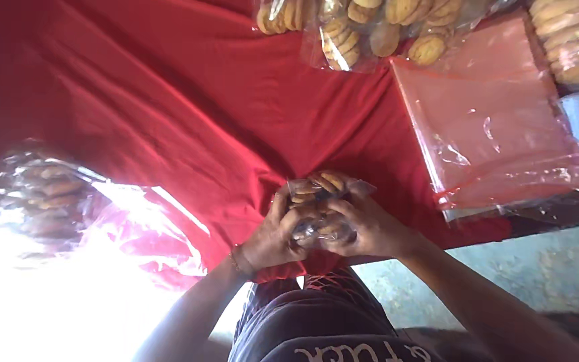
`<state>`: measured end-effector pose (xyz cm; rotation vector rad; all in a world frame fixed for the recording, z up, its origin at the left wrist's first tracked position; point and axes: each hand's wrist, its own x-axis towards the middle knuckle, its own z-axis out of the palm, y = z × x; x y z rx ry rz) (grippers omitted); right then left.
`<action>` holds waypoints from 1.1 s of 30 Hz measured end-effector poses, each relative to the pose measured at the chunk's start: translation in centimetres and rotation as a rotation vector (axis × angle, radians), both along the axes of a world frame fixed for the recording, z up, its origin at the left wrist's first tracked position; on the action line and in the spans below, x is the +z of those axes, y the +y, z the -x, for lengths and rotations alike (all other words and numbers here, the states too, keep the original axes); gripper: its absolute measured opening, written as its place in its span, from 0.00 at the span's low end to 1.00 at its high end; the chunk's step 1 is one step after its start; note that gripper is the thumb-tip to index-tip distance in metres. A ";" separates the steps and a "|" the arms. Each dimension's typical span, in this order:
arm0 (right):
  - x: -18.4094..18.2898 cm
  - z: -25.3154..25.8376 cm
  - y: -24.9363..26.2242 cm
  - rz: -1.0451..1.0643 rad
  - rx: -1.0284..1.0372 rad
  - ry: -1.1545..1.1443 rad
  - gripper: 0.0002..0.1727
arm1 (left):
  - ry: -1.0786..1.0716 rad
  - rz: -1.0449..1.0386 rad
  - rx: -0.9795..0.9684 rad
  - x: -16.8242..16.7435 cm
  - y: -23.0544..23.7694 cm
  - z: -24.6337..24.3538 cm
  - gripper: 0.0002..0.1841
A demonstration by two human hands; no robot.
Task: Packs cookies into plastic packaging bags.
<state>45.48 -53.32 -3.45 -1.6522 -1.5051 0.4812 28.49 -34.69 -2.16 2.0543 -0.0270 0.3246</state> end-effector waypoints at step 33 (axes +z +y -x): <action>13.9 24.8 23.6 0.308 -0.148 0.433 0.19 | 0.246 -0.628 0.335 16.4 10.8 18.0 0.27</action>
